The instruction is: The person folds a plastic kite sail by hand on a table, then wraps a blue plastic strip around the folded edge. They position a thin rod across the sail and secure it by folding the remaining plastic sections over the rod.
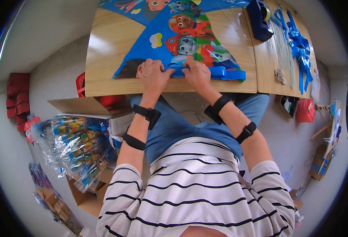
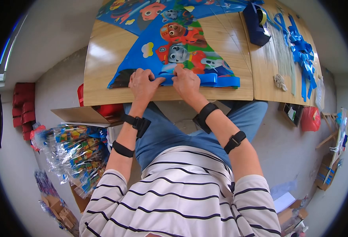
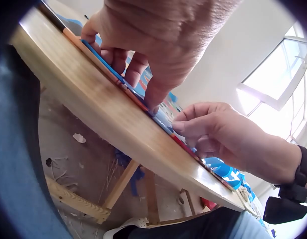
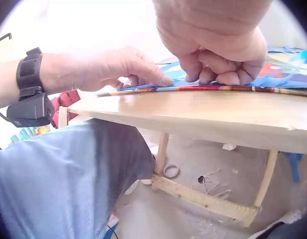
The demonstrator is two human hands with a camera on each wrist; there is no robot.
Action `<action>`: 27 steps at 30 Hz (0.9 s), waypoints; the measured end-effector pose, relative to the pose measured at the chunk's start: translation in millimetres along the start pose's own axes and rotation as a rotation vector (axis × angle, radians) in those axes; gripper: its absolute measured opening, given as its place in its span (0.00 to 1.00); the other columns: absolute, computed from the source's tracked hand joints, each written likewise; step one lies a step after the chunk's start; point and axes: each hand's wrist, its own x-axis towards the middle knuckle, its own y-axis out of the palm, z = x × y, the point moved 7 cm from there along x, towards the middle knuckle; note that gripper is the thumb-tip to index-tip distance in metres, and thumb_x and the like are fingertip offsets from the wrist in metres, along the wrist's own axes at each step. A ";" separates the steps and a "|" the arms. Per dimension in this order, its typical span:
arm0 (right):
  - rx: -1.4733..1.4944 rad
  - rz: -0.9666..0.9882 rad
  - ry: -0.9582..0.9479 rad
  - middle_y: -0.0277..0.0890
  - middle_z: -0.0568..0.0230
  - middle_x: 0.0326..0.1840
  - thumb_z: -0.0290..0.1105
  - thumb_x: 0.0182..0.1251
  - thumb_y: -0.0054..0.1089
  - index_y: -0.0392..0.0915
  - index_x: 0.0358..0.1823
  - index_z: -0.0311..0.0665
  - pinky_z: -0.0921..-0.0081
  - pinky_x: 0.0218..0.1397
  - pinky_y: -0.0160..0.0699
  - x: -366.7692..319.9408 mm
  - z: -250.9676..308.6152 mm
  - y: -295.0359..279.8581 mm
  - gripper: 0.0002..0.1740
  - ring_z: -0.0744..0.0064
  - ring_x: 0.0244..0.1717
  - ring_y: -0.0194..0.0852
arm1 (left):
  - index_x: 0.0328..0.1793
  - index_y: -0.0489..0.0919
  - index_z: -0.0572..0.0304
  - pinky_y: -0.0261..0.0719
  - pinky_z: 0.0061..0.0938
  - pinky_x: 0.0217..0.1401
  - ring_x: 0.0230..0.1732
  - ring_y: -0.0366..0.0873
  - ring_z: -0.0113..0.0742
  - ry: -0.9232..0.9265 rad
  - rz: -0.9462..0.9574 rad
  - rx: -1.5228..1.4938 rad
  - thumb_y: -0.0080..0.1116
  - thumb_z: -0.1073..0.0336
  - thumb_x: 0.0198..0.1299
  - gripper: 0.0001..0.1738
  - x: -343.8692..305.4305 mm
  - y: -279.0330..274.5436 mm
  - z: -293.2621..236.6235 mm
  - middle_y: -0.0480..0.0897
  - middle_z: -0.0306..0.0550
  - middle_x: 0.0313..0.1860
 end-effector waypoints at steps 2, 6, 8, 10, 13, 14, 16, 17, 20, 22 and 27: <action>-0.006 -0.010 -0.020 0.84 0.55 0.38 0.34 0.60 0.77 0.82 0.44 0.44 0.50 0.42 0.81 -3.3 -4.2 -8.5 0.14 0.45 0.41 0.87 | 0.25 0.79 0.51 0.74 0.49 0.52 0.48 0.79 0.52 0.007 -0.001 0.001 0.86 0.47 0.44 0.25 -0.6 -0.3 -0.8 0.79 0.43 0.37; -0.147 -0.021 0.001 0.82 0.57 0.49 0.33 0.58 0.77 0.85 0.45 0.46 0.52 0.50 0.79 -11.7 -14.4 -29.4 0.14 0.48 0.51 0.84 | 0.25 0.79 0.52 0.74 0.49 0.53 0.49 0.79 0.53 0.006 0.020 0.003 0.86 0.46 0.44 0.25 0.3 1.6 0.5 0.79 0.43 0.38; -0.228 -0.030 0.001 0.81 0.59 0.54 0.35 0.56 0.78 0.86 0.49 0.48 0.52 0.57 0.75 -15.5 -23.7 -42.3 0.18 0.50 0.58 0.80 | 0.26 0.80 0.52 0.74 0.49 0.54 0.50 0.79 0.53 -0.001 0.028 0.007 0.86 0.46 0.44 0.25 0.5 3.0 1.5 0.79 0.44 0.38; -0.257 -0.009 0.026 0.80 0.62 0.59 0.38 0.53 0.81 0.86 0.55 0.50 0.52 0.64 0.71 -16.9 -28.4 -60.7 0.25 0.52 0.65 0.74 | 0.25 0.80 0.52 0.74 0.49 0.55 0.50 0.79 0.53 -0.005 0.033 0.007 0.86 0.45 0.44 0.26 0.6 3.3 2.4 0.79 0.44 0.38; -0.224 -0.090 -0.139 0.81 0.65 0.61 0.41 0.48 0.84 0.85 0.63 0.50 0.51 0.70 0.65 -23.4 -30.7 -92.4 0.35 0.53 0.69 0.70 | 0.25 0.80 0.52 0.74 0.49 0.56 0.50 0.79 0.53 -0.002 0.037 0.004 0.86 0.45 0.44 0.26 1.1 3.0 1.9 0.79 0.44 0.39; -0.230 -0.076 -0.140 0.81 0.66 0.64 0.42 0.46 0.85 0.84 0.67 0.50 0.51 0.74 0.62 -24.1 -39.2 -96.6 0.41 0.52 0.70 0.69 | 0.25 0.80 0.52 0.74 0.49 0.56 0.50 0.79 0.53 0.000 0.037 0.007 0.86 0.45 0.44 0.26 1.6 3.0 2.0 0.79 0.44 0.39; -0.197 -0.035 -0.124 0.82 0.66 0.62 0.41 0.46 0.85 0.83 0.67 0.49 0.50 0.74 0.62 -25.4 -55.8 -104.0 0.41 0.52 0.69 0.69 | 0.25 0.80 0.52 0.74 0.49 0.55 0.50 0.79 0.52 -0.008 0.049 0.007 0.86 0.46 0.44 0.25 1.4 3.8 2.1 0.79 0.44 0.39; -0.180 -0.016 -0.115 0.83 0.66 0.61 0.41 0.45 0.85 0.83 0.67 0.48 0.50 0.74 0.63 -25.6 -60.2 -107.4 0.41 0.52 0.69 0.70 | 0.26 0.80 0.51 0.73 0.48 0.55 0.50 0.78 0.51 -0.018 0.058 0.004 0.86 0.47 0.44 0.24 1.6 4.0 2.1 0.79 0.44 0.39; -0.104 0.041 -0.051 0.84 0.66 0.57 0.39 0.45 0.84 0.83 0.66 0.46 0.52 0.73 0.65 -24.6 -71.2 -112.3 0.40 0.51 0.67 0.72 | 0.26 0.80 0.51 0.72 0.47 0.54 0.50 0.78 0.51 -0.038 0.078 0.009 0.86 0.48 0.43 0.24 2.3 4.1 1.9 0.78 0.44 0.39; -0.103 0.035 -0.055 0.85 0.65 0.56 0.37 0.46 0.84 0.84 0.65 0.46 0.53 0.72 0.66 -24.2 -75.4 -112.0 0.39 0.51 0.66 0.73 | 0.26 0.80 0.51 0.72 0.47 0.55 0.50 0.78 0.50 -0.043 0.085 0.011 0.86 0.48 0.43 0.24 2.6 3.9 1.5 0.79 0.44 0.39; -0.170 -0.032 -0.171 0.84 0.63 0.58 0.36 0.47 0.83 0.85 0.64 0.44 0.52 0.70 0.69 -29.0 -78.3 -111.3 0.37 0.51 0.66 0.73 | 0.26 0.80 0.51 0.72 0.47 0.55 0.51 0.78 0.50 -0.040 0.094 0.020 0.86 0.47 0.43 0.24 2.8 3.3 0.7 0.79 0.44 0.39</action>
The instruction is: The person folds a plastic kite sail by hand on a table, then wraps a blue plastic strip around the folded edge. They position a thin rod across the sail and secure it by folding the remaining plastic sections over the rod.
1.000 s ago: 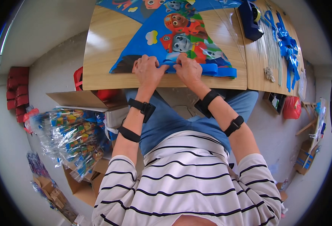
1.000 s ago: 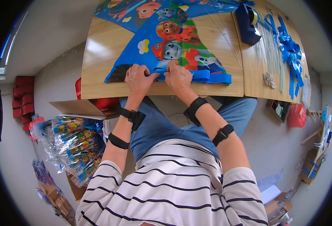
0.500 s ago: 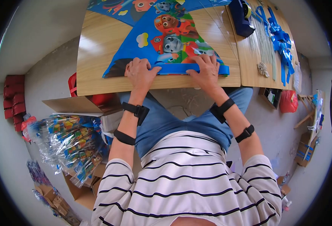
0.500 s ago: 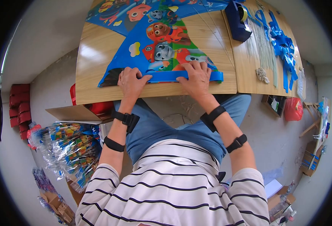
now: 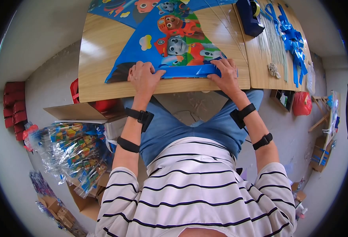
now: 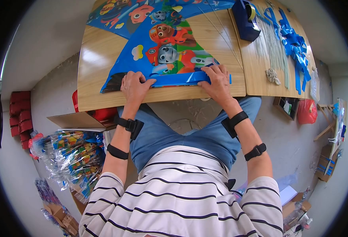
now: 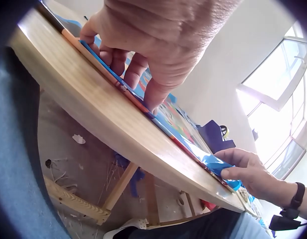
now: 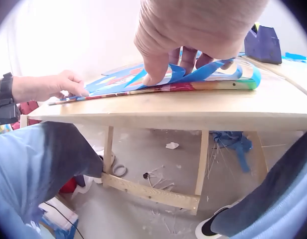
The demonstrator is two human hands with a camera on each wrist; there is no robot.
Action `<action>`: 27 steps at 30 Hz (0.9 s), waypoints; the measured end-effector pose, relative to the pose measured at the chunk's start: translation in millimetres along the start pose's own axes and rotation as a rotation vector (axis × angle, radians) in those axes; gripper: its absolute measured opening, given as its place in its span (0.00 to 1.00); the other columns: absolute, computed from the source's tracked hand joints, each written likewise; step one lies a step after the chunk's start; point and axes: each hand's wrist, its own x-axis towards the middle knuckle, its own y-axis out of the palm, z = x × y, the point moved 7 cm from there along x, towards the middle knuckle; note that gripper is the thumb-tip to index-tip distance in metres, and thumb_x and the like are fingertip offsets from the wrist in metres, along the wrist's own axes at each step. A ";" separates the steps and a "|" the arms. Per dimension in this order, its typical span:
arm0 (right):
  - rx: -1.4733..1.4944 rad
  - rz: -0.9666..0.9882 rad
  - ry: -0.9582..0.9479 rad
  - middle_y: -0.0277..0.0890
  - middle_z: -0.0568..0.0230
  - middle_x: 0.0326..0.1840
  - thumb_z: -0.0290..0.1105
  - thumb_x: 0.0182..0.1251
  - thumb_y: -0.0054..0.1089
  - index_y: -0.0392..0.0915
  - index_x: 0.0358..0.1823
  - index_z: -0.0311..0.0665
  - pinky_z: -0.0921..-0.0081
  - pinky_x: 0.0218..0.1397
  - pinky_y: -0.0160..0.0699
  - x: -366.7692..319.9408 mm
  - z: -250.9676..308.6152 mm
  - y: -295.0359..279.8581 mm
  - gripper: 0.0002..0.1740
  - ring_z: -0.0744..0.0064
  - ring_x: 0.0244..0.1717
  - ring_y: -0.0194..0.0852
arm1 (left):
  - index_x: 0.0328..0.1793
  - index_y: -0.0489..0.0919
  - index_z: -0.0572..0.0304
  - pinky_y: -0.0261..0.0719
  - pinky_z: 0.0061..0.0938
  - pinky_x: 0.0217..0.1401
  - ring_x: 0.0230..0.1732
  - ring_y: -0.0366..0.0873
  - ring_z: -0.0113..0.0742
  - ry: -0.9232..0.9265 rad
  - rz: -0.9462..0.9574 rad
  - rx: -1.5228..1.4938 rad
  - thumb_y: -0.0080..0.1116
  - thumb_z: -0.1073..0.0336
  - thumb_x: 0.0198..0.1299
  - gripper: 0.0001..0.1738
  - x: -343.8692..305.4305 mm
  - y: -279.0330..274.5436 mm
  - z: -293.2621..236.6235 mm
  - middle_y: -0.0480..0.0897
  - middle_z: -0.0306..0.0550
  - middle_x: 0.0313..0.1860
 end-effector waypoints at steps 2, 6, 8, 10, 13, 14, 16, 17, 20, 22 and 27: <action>-0.045 -0.031 -0.039 0.83 0.62 0.60 0.37 0.47 0.84 0.85 0.64 0.44 0.51 0.71 0.69 -1.4 4.1 -4.1 0.37 0.51 0.67 0.73 | 0.26 0.80 0.51 0.72 0.47 0.56 0.51 0.78 0.50 -0.007 0.010 0.003 0.86 0.47 0.43 0.24 0.2 0.6 0.2 0.79 0.44 0.39; -0.079 -0.066 -0.140 0.83 0.60 0.63 0.38 0.48 0.84 0.84 0.65 0.42 0.50 0.75 0.67 2.3 26.6 -17.7 0.38 0.50 0.70 0.72 | 0.26 0.81 0.51 0.72 0.47 0.56 0.50 0.78 0.51 -0.008 0.016 0.004 0.86 0.48 0.43 0.24 0.5 0.4 -0.2 0.79 0.44 0.39; -0.078 -0.057 -0.215 0.83 0.59 0.63 0.39 0.48 0.84 0.84 0.65 0.42 0.49 0.77 0.66 6.8 41.6 -22.2 0.38 0.49 0.71 0.71 | 0.26 0.80 0.51 0.72 0.47 0.56 0.50 0.78 0.51 0.011 -0.001 0.009 0.87 0.48 0.42 0.24 0.6 0.1 -0.4 0.79 0.44 0.39; -0.019 -0.021 -0.193 0.83 0.59 0.62 0.39 0.49 0.84 0.84 0.66 0.43 0.49 0.78 0.65 10.2 36.0 -15.0 0.38 0.49 0.70 0.72 | 0.26 0.80 0.51 0.72 0.47 0.56 0.49 0.79 0.51 0.021 -0.013 0.004 0.87 0.48 0.42 0.24 0.4 0.4 -0.4 0.79 0.44 0.38; 0.019 0.004 -0.128 0.84 0.60 0.59 0.39 0.51 0.83 0.84 0.66 0.43 0.50 0.77 0.66 11.7 26.0 -7.3 0.37 0.49 0.67 0.73 | 0.25 0.80 0.51 0.73 0.47 0.56 0.48 0.79 0.51 0.020 -0.025 -0.010 0.87 0.49 0.42 0.24 -0.3 -1.5 0.5 0.79 0.44 0.37; 0.022 0.008 -0.099 0.84 0.60 0.58 0.39 0.51 0.83 0.84 0.65 0.43 0.50 0.77 0.66 11.5 22.8 -7.6 0.36 0.49 0.66 0.73 | 0.25 0.79 0.51 0.73 0.47 0.56 0.48 0.79 0.51 0.021 -0.030 -0.011 0.87 0.49 0.41 0.24 -0.3 -1.7 0.2 0.78 0.44 0.37; 0.029 0.034 -0.090 0.84 0.60 0.56 0.38 0.53 0.82 0.85 0.64 0.44 0.52 0.77 0.66 9.3 19.6 -7.6 0.34 0.50 0.65 0.74 | 0.24 0.79 0.51 0.72 0.47 0.57 0.48 0.78 0.50 0.020 -0.027 -0.019 0.87 0.49 0.42 0.24 -0.2 -0.9 -0.8 0.78 0.44 0.37; 0.032 0.046 -0.085 0.84 0.60 0.55 0.38 0.54 0.81 0.85 0.63 0.45 0.52 0.77 0.67 8.6 18.2 -8.0 0.32 0.50 0.64 0.74 | 0.24 0.79 0.51 0.72 0.47 0.58 0.48 0.78 0.50 0.015 -0.022 -0.025 0.87 0.49 0.42 0.24 -0.1 -1.0 -0.6 0.79 0.44 0.37; 0.027 0.035 -0.121 0.83 0.61 0.54 0.38 0.56 0.79 0.87 0.60 0.47 0.52 0.76 0.67 7.2 16.4 -7.5 0.27 0.52 0.63 0.74 | 0.25 0.80 0.51 0.72 0.47 0.59 0.48 0.78 0.50 0.014 -0.011 -0.019 0.87 0.49 0.42 0.24 0.2 -1.7 -0.5 0.79 0.44 0.37; -0.032 0.044 -0.190 0.83 0.62 0.54 0.38 0.57 0.78 0.89 0.56 0.47 0.50 0.78 0.67 7.0 18.2 -5.4 0.23 0.53 0.63 0.74 | 0.25 0.80 0.51 0.73 0.47 0.59 0.48 0.78 0.50 0.013 -0.007 -0.012 0.87 0.49 0.42 0.24 0.5 -2.1 -1.3 0.79 0.44 0.37; -0.128 0.028 -0.281 0.83 0.63 0.58 0.38 0.59 0.77 0.91 0.49 0.46 0.47 0.82 0.64 1.4 22.3 -3.2 0.16 0.54 0.65 0.74 | 0.24 0.80 0.51 0.73 0.47 0.59 0.48 0.79 0.50 0.012 -0.015 -0.012 0.87 0.49 0.41 0.24 0.4 -2.5 -1.5 0.79 0.44 0.37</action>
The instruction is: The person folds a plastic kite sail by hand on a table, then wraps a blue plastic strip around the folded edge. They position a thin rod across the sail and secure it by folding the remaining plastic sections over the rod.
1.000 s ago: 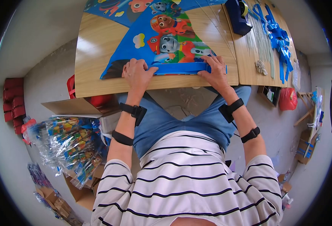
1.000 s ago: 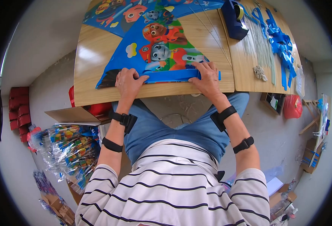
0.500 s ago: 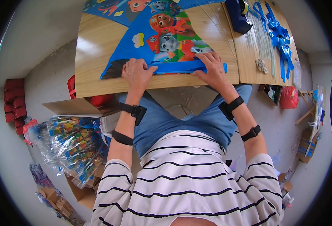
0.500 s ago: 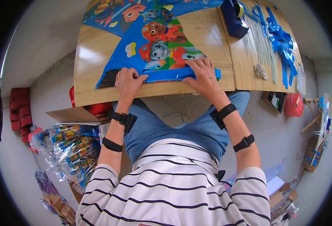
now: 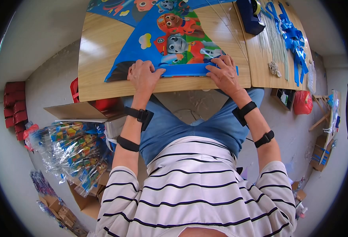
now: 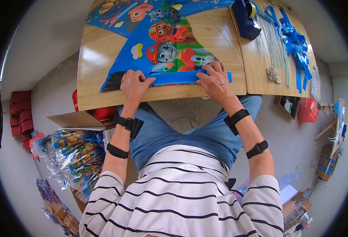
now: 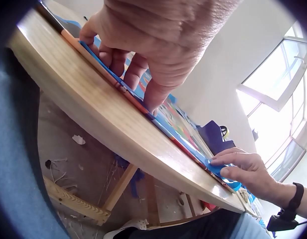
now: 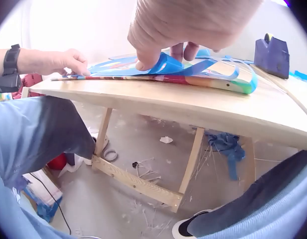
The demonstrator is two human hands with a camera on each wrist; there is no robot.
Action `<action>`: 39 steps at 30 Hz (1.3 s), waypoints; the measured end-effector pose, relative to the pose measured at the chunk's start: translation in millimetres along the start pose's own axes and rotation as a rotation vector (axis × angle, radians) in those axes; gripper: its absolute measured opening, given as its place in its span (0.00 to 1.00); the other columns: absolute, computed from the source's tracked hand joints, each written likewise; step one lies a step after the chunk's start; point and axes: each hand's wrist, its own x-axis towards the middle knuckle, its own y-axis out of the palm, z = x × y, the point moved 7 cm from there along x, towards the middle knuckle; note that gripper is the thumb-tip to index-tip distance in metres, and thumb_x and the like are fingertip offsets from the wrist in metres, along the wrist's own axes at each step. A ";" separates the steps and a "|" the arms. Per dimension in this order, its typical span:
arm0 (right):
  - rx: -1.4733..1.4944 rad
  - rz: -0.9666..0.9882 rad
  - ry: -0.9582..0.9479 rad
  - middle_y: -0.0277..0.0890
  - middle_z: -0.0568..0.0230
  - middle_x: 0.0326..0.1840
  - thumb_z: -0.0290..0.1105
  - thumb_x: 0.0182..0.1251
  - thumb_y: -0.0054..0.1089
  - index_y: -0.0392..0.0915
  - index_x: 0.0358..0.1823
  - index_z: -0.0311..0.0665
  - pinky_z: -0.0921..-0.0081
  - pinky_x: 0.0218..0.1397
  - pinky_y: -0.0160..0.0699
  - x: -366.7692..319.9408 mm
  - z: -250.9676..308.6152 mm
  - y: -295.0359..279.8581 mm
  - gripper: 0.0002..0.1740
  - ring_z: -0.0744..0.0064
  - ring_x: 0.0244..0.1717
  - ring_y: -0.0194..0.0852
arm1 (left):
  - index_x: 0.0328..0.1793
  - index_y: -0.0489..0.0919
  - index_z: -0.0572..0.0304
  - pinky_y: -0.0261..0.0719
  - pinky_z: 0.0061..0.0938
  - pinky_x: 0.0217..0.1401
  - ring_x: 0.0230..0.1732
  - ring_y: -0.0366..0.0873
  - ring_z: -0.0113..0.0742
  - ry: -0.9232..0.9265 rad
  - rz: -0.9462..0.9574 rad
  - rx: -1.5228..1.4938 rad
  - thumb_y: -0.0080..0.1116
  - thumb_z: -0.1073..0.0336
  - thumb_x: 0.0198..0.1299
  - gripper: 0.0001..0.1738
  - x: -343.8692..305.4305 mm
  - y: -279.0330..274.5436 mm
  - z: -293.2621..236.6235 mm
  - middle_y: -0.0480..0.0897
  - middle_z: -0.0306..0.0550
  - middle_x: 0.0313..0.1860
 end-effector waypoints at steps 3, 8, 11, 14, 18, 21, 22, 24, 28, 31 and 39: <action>-0.011 0.001 -0.003 0.82 0.62 0.62 0.37 0.58 0.77 0.91 0.46 0.44 0.46 0.85 0.61 -1.3 1.8 -0.2 0.15 0.53 0.68 0.73 | 0.24 0.80 0.51 0.73 0.47 0.59 0.48 0.79 0.50 0.010 -0.011 -0.003 0.87 0.49 0.41 0.24 0.1 -1.0 -1.1 0.79 0.44 0.37; -0.073 0.007 -0.076 0.80 0.60 0.67 0.35 0.57 0.76 0.88 0.41 0.37 0.46 0.87 0.60 4.4 15.5 -1.9 0.13 0.52 0.72 0.71 | 0.24 0.81 0.55 0.75 0.49 0.56 0.52 0.79 0.54 -0.011 0.044 0.008 0.84 0.45 0.47 0.25 0.4 -1.7 -1.8 0.80 0.47 0.39; -0.027 0.004 -0.110 0.80 0.59 0.65 0.35 0.57 0.75 0.86 0.39 0.35 0.47 0.87 0.60 6.3 16.5 0.1 0.13 0.53 0.71 0.72 | 0.24 0.81 0.55 0.75 0.49 0.55 0.51 0.79 0.54 -0.011 0.043 0.012 0.84 0.45 0.47 0.25 0.9 -1.2 -2.0 0.80 0.47 0.39; -0.011 0.050 -0.109 0.81 0.58 0.60 0.34 0.58 0.75 0.85 0.41 0.35 0.47 0.86 0.61 4.6 13.3 6.7 0.13 0.54 0.68 0.74 | 0.24 0.80 0.52 0.73 0.48 0.59 0.49 0.78 0.52 -0.005 0.025 0.004 0.86 0.47 0.44 0.24 0.9 0.4 -0.2 0.79 0.45 0.38; 0.044 0.017 -0.081 0.81 0.58 0.56 0.33 0.59 0.74 0.85 0.43 0.36 0.48 0.83 0.64 4.5 6.6 8.6 0.13 0.54 0.62 0.76 | 0.25 0.80 0.51 0.72 0.48 0.60 0.49 0.78 0.51 0.001 0.016 0.003 0.86 0.48 0.42 0.24 0.4 1.9 0.7 0.79 0.44 0.37; 0.057 0.003 -0.095 0.82 0.59 0.54 0.32 0.59 0.74 0.86 0.42 0.37 0.49 0.80 0.66 4.4 5.3 9.7 0.12 0.53 0.60 0.77 | 0.24 0.80 0.51 0.73 0.48 0.59 0.48 0.78 0.51 -0.010 0.018 0.005 0.86 0.48 0.42 0.24 0.3 1.8 0.9 0.79 0.44 0.37; 0.058 0.001 -0.101 0.82 0.59 0.54 0.32 0.59 0.73 0.86 0.41 0.37 0.49 0.79 0.67 3.5 5.1 10.2 0.11 0.54 0.59 0.77 | 0.24 0.80 0.51 0.73 0.48 0.59 0.48 0.78 0.51 -0.005 0.014 0.003 0.86 0.48 0.42 0.24 0.2 1.1 0.8 0.79 0.44 0.37; 0.052 0.005 -0.116 0.82 0.60 0.52 0.32 0.59 0.73 0.86 0.40 0.38 0.50 0.78 0.67 3.3 5.2 9.2 0.10 0.54 0.58 0.77 | 0.24 0.80 0.51 0.73 0.48 0.59 0.48 0.78 0.51 0.005 0.005 -0.002 0.86 0.48 0.42 0.24 0.1 0.5 0.2 0.79 0.44 0.37; 0.035 0.032 -0.122 0.81 0.62 0.50 0.32 0.59 0.72 0.86 0.40 0.39 0.50 0.79 0.67 0.0 4.5 7.8 0.09 0.55 0.56 0.77 | 0.24 0.80 0.51 0.73 0.48 0.59 0.48 0.78 0.51 0.007 0.001 0.002 0.86 0.48 0.42 0.24 0.3 1.3 -0.2 0.79 0.44 0.36; 0.019 0.023 -0.128 0.80 0.63 0.48 0.31 0.60 0.70 0.86 0.40 0.40 0.50 0.80 0.67 -0.2 5.9 6.2 0.08 0.57 0.55 0.77 | 0.24 0.80 0.51 0.72 0.47 0.59 0.48 0.78 0.51 0.003 0.008 0.000 0.86 0.48 0.42 0.24 0.3 0.7 -0.1 0.79 0.45 0.36; -0.050 0.004 -0.152 0.80 0.63 0.48 0.26 0.59 0.63 0.85 0.37 0.37 0.47 0.85 0.63 -1.1 5.8 7.2 0.06 0.58 0.55 0.78 | 0.24 0.80 0.51 0.72 0.47 0.60 0.49 0.78 0.51 -0.008 0.034 0.004 0.86 0.47 0.43 0.24 0.8 1.9 1.2 0.79 0.45 0.37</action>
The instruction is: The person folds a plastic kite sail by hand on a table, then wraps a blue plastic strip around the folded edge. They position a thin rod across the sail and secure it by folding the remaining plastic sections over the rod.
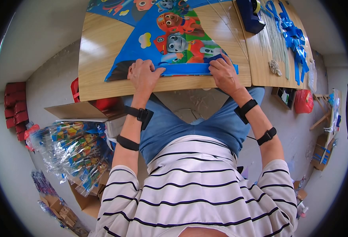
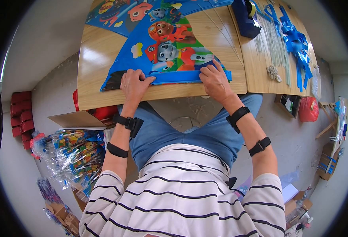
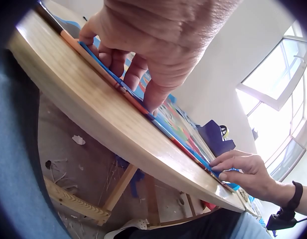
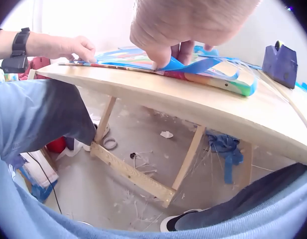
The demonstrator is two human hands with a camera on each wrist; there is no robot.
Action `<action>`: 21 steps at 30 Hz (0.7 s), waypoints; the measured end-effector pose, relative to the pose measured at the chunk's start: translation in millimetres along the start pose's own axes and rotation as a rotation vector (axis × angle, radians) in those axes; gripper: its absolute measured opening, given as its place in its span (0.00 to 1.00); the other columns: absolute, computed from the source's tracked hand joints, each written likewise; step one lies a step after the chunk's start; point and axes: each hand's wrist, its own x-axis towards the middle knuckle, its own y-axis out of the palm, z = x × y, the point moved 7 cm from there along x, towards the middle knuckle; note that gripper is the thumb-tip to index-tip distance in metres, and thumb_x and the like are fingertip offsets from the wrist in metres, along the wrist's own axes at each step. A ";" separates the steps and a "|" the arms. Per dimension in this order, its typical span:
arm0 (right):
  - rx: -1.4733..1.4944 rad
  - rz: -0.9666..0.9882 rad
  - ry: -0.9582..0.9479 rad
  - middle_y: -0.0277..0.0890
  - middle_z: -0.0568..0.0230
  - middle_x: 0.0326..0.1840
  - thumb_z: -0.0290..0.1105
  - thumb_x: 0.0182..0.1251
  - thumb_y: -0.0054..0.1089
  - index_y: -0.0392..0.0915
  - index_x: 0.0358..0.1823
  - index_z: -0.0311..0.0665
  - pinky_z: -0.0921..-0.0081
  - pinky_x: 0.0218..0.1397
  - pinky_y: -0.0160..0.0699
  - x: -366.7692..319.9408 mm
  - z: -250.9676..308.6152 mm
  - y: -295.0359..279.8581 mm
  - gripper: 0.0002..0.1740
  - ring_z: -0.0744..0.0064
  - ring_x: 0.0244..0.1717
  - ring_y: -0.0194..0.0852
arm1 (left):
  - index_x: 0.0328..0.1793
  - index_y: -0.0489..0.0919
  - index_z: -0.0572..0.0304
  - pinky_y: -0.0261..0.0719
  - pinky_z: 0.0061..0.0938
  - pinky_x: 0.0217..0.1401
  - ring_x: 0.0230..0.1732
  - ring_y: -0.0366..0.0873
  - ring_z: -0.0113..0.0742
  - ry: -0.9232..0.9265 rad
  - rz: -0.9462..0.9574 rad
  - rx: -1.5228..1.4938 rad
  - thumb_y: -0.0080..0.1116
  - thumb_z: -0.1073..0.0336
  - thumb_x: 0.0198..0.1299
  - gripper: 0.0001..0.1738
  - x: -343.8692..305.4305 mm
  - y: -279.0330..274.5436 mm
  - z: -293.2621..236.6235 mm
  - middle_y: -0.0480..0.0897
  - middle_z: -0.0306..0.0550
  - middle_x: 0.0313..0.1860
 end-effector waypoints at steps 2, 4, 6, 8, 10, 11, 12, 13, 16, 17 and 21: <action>-0.045 0.029 0.002 0.81 0.62 0.50 0.25 0.59 0.62 0.85 0.38 0.36 0.47 0.87 0.60 -2.5 2.1 0.7 0.07 0.58 0.57 0.78 | 0.24 0.80 0.51 0.72 0.47 0.60 0.49 0.78 0.51 0.002 -0.001 -0.002 0.86 0.47 0.43 0.24 -0.2 0.0 0.3 0.79 0.45 0.38; -0.066 -0.003 -0.009 0.81 0.60 0.53 0.24 0.59 0.61 0.85 0.41 0.33 0.46 0.89 0.57 -3.5 5.9 -2.7 0.10 0.58 0.60 0.78 | 0.24 0.80 0.51 0.72 0.47 0.61 0.49 0.78 0.51 -0.002 0.005 0.001 0.86 0.47 0.43 0.24 0.1 0.9 0.4 0.79 0.45 0.38; -0.089 -0.015 -0.022 0.81 0.58 0.56 0.23 0.59 0.61 0.86 0.44 0.29 0.45 0.90 0.56 -4.0 11.1 -5.5 0.12 0.57 0.63 0.78 | 0.25 0.80 0.51 0.72 0.48 0.61 0.50 0.78 0.51 -0.011 0.017 0.010 0.86 0.47 0.43 0.24 0.5 1.4 0.6 0.79 0.45 0.38; -0.113 -0.005 -0.038 0.82 0.56 0.59 0.23 0.59 0.61 0.86 0.46 0.26 0.45 0.90 0.57 -4.8 15.5 -6.9 0.15 0.55 0.65 0.78 | 0.25 0.80 0.53 0.74 0.49 0.57 0.50 0.78 0.53 0.004 0.019 0.018 0.84 0.46 0.47 0.25 -0.2 0.6 -0.5 0.79 0.47 0.39; -0.112 0.004 -0.060 0.82 0.54 0.58 0.23 0.59 0.61 0.85 0.47 0.24 0.45 0.89 0.59 -7.8 14.7 -1.5 0.16 0.54 0.64 0.79 | 0.26 0.81 0.54 0.74 0.50 0.55 0.51 0.78 0.55 0.018 0.019 0.020 0.84 0.45 0.48 0.25 -0.2 0.1 -1.9 0.79 0.47 0.39; -0.111 0.008 -0.072 0.82 0.52 0.57 0.23 0.59 0.61 0.85 0.48 0.23 0.44 0.89 0.60 -8.4 15.2 -0.3 0.16 0.54 0.64 0.79 | 0.26 0.81 0.54 0.74 0.50 0.55 0.51 0.78 0.55 0.023 0.017 0.019 0.84 0.45 0.48 0.25 -0.4 0.4 -1.9 0.79 0.47 0.39; -0.111 0.021 -0.071 0.82 0.52 0.57 0.23 0.59 0.61 0.85 0.48 0.23 0.45 0.88 0.61 -9.3 14.8 1.1 0.16 0.54 0.63 0.80 | 0.26 0.81 0.54 0.75 0.50 0.55 0.51 0.78 0.55 0.028 0.016 0.019 0.84 0.45 0.48 0.25 -0.7 0.2 -1.3 0.79 0.47 0.39; -0.111 0.035 -0.069 0.81 0.51 0.57 0.22 0.59 0.61 0.85 0.48 0.23 0.45 0.88 0.62 -10.3 14.3 2.2 0.16 0.53 0.63 0.80 | 0.26 0.81 0.54 0.75 0.50 0.54 0.51 0.78 0.55 0.031 0.013 0.020 0.84 0.45 0.49 0.25 -0.7 -0.1 -0.9 0.79 0.47 0.39; -0.096 0.054 -0.065 0.81 0.50 0.55 0.22 0.58 0.62 0.85 0.47 0.23 0.45 0.88 0.62 -7.9 14.2 -0.1 0.16 0.53 0.61 0.81 | 0.26 0.80 0.53 0.74 0.49 0.57 0.50 0.78 0.54 0.036 0.001 0.017 0.84 0.45 0.47 0.25 -0.8 1.9 0.8 0.79 0.46 0.39; -0.088 0.057 -0.061 0.81 0.50 0.55 0.21 0.58 0.62 0.84 0.47 0.23 0.45 0.88 0.62 -7.6 14.3 -1.4 0.15 0.53 0.60 0.81 | 0.26 0.80 0.52 0.73 0.49 0.59 0.49 0.78 0.53 0.037 -0.006 0.015 0.84 0.46 0.46 0.24 -0.9 2.0 0.7 0.79 0.46 0.38; -0.074 0.023 -0.064 0.81 0.50 0.54 0.22 0.57 0.63 0.84 0.48 0.25 0.45 0.88 0.62 -8.0 15.9 -2.4 0.16 0.53 0.58 0.82 | 0.26 0.80 0.51 0.73 0.48 0.57 0.49 0.78 0.52 0.058 -0.018 0.014 0.85 0.47 0.45 0.24 -1.1 0.6 -1.4 0.78 0.45 0.38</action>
